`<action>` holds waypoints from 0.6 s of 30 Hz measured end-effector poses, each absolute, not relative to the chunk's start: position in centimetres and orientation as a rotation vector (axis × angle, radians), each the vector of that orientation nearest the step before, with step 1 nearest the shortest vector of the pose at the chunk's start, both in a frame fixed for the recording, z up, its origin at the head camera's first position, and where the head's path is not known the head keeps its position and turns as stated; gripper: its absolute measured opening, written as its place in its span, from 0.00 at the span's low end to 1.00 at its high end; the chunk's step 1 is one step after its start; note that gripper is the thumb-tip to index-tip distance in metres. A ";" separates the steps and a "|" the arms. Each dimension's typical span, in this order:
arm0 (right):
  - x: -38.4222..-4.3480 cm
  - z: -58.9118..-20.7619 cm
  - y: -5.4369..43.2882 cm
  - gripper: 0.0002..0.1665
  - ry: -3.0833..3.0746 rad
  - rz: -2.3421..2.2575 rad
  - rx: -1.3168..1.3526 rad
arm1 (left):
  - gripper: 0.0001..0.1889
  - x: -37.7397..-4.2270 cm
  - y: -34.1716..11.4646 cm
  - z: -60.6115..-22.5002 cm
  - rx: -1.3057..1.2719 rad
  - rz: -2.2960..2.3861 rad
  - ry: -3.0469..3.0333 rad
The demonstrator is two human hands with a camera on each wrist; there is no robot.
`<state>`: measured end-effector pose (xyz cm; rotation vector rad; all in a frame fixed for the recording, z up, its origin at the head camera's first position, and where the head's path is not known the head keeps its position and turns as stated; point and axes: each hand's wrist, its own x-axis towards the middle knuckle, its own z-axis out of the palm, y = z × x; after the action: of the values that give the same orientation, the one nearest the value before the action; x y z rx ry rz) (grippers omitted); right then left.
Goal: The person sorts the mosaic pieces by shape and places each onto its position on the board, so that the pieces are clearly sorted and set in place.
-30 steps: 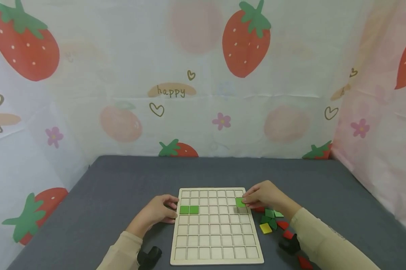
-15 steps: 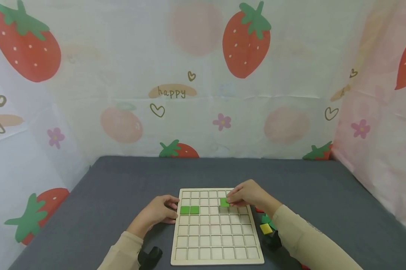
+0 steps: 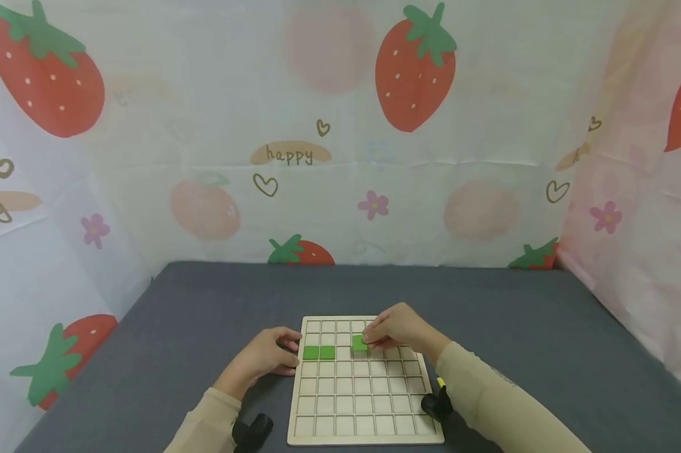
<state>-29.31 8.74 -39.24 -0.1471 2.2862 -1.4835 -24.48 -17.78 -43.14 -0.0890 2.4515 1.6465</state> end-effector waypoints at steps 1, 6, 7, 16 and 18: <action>-29.3 -39.3 8.6 0.07 2.282 -1.487 -0.143 | 0.26 -24.5 -17.8 -43.1 -0.086 1.647 2.452; -29.5 -39.6 7.7 0.06 2.252 -1.512 -0.105 | 0.26 -24.6 -17.8 -43.2 -0.080 1.646 2.452; -29.6 -39.7 7.6 0.06 2.252 -1.509 -0.103 | 0.27 -24.6 -17.8 -43.3 -0.082 1.646 2.452; -29.6 -39.9 6.5 0.05 2.257 -1.485 -0.088 | 0.26 -24.5 -17.7 -43.1 -0.079 1.646 2.457; -29.6 -40.0 6.3 0.05 2.257 -1.484 -0.088 | 0.26 -24.5 -17.7 -43.1 -0.082 1.649 2.455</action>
<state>-29.61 6.33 -39.96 -0.0884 2.2570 -1.4835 -24.50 -17.70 -43.06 -0.0816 2.4549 1.6489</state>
